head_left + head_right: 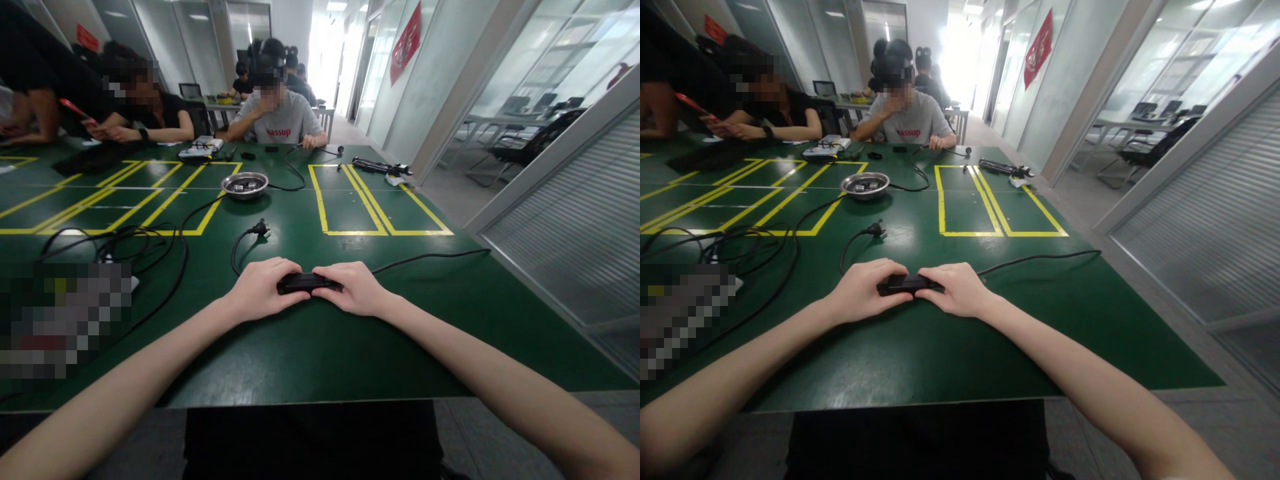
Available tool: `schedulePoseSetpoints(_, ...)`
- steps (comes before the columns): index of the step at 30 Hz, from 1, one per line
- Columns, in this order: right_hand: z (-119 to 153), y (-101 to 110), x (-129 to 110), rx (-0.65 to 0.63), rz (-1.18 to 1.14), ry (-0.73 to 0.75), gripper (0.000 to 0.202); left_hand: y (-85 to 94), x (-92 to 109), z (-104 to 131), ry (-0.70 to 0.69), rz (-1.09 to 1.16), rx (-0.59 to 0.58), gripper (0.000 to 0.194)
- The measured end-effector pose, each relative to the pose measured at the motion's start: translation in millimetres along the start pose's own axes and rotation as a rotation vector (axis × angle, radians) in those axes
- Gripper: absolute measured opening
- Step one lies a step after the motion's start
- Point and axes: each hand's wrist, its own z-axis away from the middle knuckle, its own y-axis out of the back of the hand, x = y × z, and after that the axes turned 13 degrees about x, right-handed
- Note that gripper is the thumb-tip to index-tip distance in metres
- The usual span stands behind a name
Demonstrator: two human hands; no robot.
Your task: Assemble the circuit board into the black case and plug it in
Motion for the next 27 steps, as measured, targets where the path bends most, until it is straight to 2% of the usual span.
schedulePoseSetpoints(6, -1, 1, 1, 0.004, -0.062, 0.032, 0.04, 1.0, -1, 1, -0.061, -0.076, -0.021, 0.031)
schedulePoseSetpoints(10, -1, 1, -3, -0.049, -0.056, 0.049, 0.047, -0.4, 0, 2, -0.021, -0.045, -0.041, 0.034)
schedulePoseSetpoints(13, -2, 1, 4, -0.014, -0.065, -0.032, 0.046, 0.3, 0, 1, -0.021, -0.065, 0.071, 0.036)
schedulePoseSetpoints(15, -3, 4, 20, 0.112, -0.134, -0.169, 0.045, 2.5, -3, 1, -0.051, -0.108, 0.204, 0.043)
schedulePoseSetpoints(17, -4, 12, 44, 0.288, -0.212, -0.374, 0.044, 4.6, -6, 1, -0.088, -0.114, 0.286, 0.046)
schedulePoseSetpoints(19, -4, 24, 70, 0.458, -0.24, -0.609, 0.049, 5.0, -9, 3, -0.104, -0.097, 0.306, 0.043)
schedulePoseSetpoints(21, -1, 39, 94, 0.627, -0.254, -0.794, 0.059, 3.1, -10, 5, -0.1, -0.072, 0.272, 0.041)
schedulePoseSetpoints(24, 7, 59, 120, 0.833, -0.143, -0.862, 0.071, -1.3, -9, 7, -0.085, -0.032, 0.197, 0.041)
schedulePoseSetpoints(27, 15, 70, 134, 0.899, 0.057, -0.873, 0.067, -3.9, -7, 7, -0.076, 0.004, 0.157, 0.04)
